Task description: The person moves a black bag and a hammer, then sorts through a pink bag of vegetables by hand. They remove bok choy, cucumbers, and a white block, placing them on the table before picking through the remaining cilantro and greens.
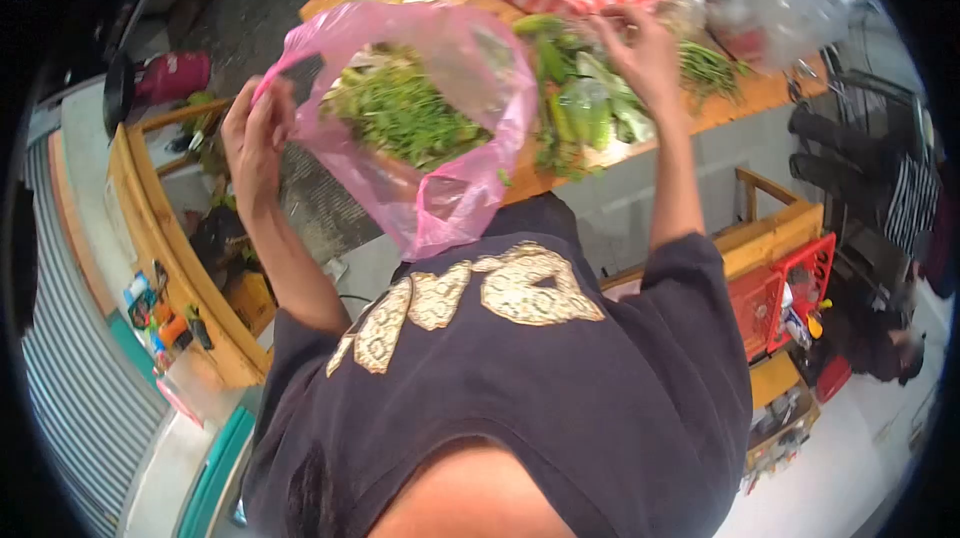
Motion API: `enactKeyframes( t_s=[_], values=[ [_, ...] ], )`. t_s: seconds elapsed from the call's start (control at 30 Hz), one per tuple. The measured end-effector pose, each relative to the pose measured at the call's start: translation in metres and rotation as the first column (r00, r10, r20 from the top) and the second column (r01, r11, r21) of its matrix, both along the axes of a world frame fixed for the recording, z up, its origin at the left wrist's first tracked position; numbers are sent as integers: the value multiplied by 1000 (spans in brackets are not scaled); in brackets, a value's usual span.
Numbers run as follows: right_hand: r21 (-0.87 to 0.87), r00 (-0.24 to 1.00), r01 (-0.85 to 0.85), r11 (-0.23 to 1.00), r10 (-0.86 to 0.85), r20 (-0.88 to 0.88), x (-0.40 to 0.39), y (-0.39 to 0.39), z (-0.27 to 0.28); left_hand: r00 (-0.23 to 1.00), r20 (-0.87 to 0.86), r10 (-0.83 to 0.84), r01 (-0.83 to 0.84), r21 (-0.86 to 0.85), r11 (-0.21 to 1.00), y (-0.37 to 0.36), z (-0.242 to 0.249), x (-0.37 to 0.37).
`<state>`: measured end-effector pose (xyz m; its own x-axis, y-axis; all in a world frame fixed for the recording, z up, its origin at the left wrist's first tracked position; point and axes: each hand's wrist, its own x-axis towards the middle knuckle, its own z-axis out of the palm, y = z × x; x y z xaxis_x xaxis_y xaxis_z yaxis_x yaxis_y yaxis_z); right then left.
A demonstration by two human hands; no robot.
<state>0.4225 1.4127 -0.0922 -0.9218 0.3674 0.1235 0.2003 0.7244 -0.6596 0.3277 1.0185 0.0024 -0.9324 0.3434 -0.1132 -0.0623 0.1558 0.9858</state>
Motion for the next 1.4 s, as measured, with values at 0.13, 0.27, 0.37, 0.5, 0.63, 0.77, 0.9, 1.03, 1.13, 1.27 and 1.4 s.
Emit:
enactKeyframes(
  t_s=[0.13,0.27,0.37,0.5,0.63,0.77,0.9,1.03,1.13,1.27,1.4],
  values=[
    [-204,989,-144,968,148,5,12,-85,100,948,-30,-316,316,-5,949,-5,-1,-29],
    [-267,820,-500,824,549,161,8,-168,97,856,-14,-517,517,-2,856,-4,-16,-44],
    [151,719,-560,815,387,577,17,-168,34,747,-212,-630,560,-308,769,-4,-27,-52],
    [318,866,-229,920,43,497,11,-148,56,605,-478,-636,294,-608,737,-4,-19,-51],
    [408,925,-97,908,-69,374,4,-153,73,487,-622,-614,191,-610,769,10,-18,-54],
    [422,920,-124,898,-56,388,-14,-187,65,456,-684,-570,199,-546,814,16,-17,-57],
    [439,959,-93,894,-39,282,-28,-201,16,526,-618,-584,238,-553,799,7,-18,-49],
    [318,998,27,948,-42,42,-37,-204,-2,574,-580,-578,250,-548,798,-1,-17,-43],
    [285,987,-12,958,57,-150,-30,-207,-5,566,-627,-535,223,-508,832,-7,-25,-39],
    [170,973,-221,960,230,-33,-1,-217,23,558,-667,-493,170,-489,855,-11,-30,-37],
    [105,917,-365,925,338,211,41,-237,37,569,-705,-423,157,-411,898,-15,-32,-36]
  ],
)
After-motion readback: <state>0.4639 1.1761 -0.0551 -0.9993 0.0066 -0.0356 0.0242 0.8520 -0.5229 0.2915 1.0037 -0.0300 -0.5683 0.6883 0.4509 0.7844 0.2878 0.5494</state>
